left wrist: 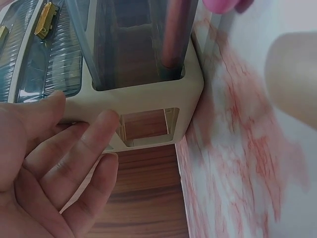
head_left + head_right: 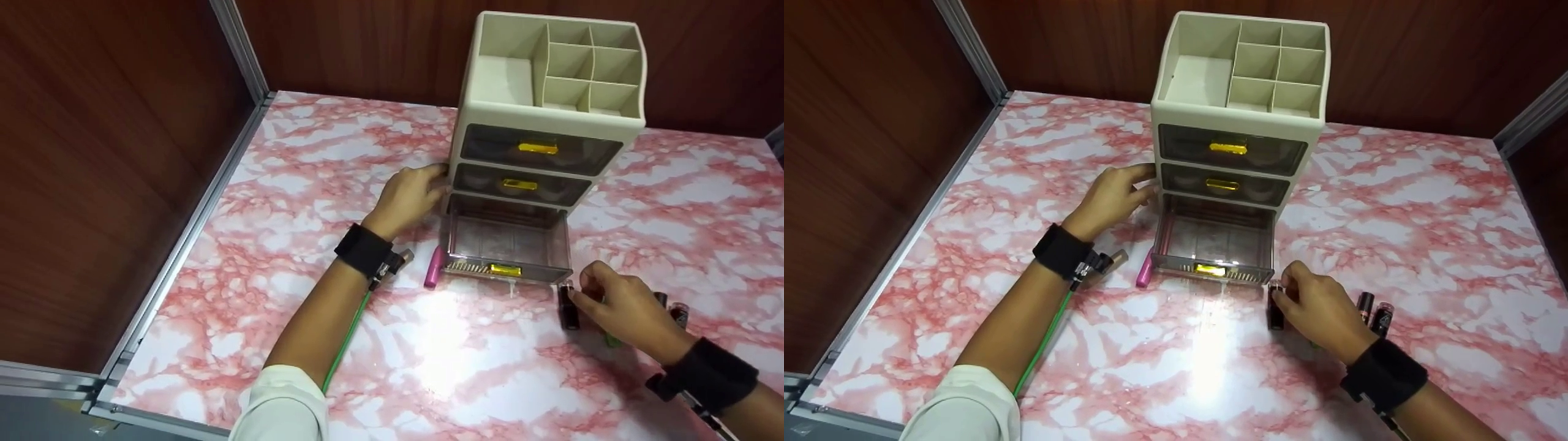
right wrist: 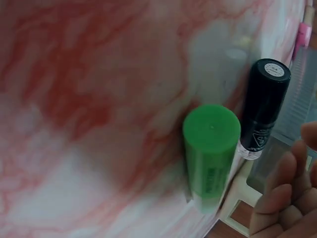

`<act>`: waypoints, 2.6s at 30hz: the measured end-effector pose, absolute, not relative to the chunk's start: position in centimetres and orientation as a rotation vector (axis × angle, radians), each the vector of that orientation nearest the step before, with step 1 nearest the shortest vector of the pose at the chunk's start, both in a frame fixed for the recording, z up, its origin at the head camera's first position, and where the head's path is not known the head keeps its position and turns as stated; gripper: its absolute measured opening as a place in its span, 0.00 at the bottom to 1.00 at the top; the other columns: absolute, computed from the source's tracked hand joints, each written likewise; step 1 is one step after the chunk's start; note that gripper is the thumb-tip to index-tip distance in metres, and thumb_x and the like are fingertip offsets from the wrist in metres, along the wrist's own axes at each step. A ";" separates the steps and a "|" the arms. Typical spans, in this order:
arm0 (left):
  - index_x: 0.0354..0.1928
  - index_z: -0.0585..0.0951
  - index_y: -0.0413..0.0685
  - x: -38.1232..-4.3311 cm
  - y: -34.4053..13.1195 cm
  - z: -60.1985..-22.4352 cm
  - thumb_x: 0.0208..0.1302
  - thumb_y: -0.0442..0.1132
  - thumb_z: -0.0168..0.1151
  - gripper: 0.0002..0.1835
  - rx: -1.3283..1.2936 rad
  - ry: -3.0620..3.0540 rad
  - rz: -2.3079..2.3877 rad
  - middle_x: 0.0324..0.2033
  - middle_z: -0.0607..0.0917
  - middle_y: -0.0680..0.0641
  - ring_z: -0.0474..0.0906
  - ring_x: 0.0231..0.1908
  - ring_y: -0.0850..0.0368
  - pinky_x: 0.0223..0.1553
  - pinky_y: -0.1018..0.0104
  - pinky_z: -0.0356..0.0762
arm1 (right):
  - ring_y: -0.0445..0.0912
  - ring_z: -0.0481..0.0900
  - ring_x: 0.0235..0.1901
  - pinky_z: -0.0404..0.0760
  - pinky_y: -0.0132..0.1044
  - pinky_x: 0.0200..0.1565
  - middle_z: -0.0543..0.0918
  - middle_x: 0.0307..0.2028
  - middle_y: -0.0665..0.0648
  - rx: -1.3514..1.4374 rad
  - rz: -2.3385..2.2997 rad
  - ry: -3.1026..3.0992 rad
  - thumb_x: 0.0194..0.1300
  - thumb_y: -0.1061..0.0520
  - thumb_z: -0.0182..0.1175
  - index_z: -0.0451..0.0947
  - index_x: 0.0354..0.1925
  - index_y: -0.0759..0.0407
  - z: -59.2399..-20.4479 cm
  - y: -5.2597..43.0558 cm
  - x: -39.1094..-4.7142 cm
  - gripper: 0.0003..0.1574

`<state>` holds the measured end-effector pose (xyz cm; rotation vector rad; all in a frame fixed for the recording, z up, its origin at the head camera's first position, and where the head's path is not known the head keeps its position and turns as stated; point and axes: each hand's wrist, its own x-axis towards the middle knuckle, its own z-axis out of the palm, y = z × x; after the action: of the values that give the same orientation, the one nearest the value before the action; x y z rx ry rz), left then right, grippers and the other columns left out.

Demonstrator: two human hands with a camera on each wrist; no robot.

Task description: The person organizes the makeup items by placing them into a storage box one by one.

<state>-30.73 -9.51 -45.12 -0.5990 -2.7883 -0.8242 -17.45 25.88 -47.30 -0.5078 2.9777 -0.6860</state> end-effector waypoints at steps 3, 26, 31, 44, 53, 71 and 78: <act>0.59 0.79 0.48 -30.7 -9.5 -45.0 0.69 0.51 0.60 0.22 -0.594 -2.799 -0.822 0.42 0.87 0.47 0.82 0.34 0.52 0.40 0.59 0.78 | 0.41 0.68 0.16 0.66 0.35 0.22 0.73 0.21 0.47 -0.486 -0.646 2.974 0.66 0.51 0.63 0.70 0.38 0.54 -47.5 26.0 -17.5 0.12; 0.61 0.77 0.49 -30.7 -9.6 -45.1 0.69 0.49 0.59 0.22 -0.615 -2.813 -0.835 0.22 0.80 0.51 0.67 0.18 0.59 0.26 0.63 0.73 | 0.41 0.75 0.21 0.73 0.41 0.27 0.80 0.24 0.47 -0.379 -0.539 2.801 0.67 0.42 0.61 0.72 0.59 0.64 -48.2 25.5 -18.6 0.33; 0.61 0.77 0.51 -30.7 -9.6 -45.1 0.69 0.49 0.60 0.22 -0.615 -2.813 -0.841 0.23 0.81 0.51 0.67 0.18 0.60 0.27 0.63 0.74 | 0.42 0.75 0.16 0.73 0.39 0.26 0.80 0.22 0.46 -0.407 -0.596 2.765 0.67 0.45 0.61 0.73 0.57 0.62 -47.9 25.9 -18.2 0.28; 0.57 0.80 0.49 -30.7 -9.5 -45.2 0.68 0.48 0.61 0.20 -0.606 -2.792 -0.806 0.39 0.87 0.46 0.80 0.28 0.55 0.37 0.58 0.79 | 0.42 0.75 0.16 0.73 0.39 0.25 0.79 0.21 0.47 -0.417 -0.572 2.826 0.68 0.45 0.61 0.72 0.59 0.62 -45.0 26.4 -17.7 0.29; 0.60 0.78 0.49 -30.7 -9.5 -45.1 0.67 0.48 0.62 0.22 -0.598 -2.805 -0.812 0.44 0.87 0.45 0.82 0.30 0.52 0.38 0.59 0.79 | 0.43 0.79 0.24 0.74 0.41 0.26 0.85 0.29 0.51 -0.436 -0.575 2.886 0.67 0.38 0.58 0.72 0.59 0.60 -42.1 26.6 -18.1 0.34; 0.60 0.79 0.51 -30.4 -9.4 -45.0 0.67 0.48 0.62 0.21 -0.567 -2.792 -0.827 0.46 0.86 0.47 0.84 0.39 0.49 0.41 0.57 0.79 | 0.39 0.76 0.20 0.74 0.40 0.26 0.84 0.26 0.47 -0.598 -0.508 2.967 0.68 0.44 0.60 0.73 0.58 0.60 -40.4 23.0 -20.9 0.29; 0.61 0.77 0.49 -30.6 -9.3 -44.9 0.68 0.49 0.61 0.23 -0.579 -2.815 -0.837 0.42 0.87 0.46 0.82 0.31 0.53 0.38 0.61 0.79 | 0.42 0.80 0.23 0.78 0.44 0.29 0.85 0.27 0.50 -0.659 -0.571 2.978 0.66 0.49 0.63 0.75 0.57 0.60 -39.6 20.8 -22.6 0.25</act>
<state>-30.58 -9.31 -44.87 -0.5790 -2.8154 -0.8365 -22.62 20.83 -39.63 -0.6588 2.9784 -0.5714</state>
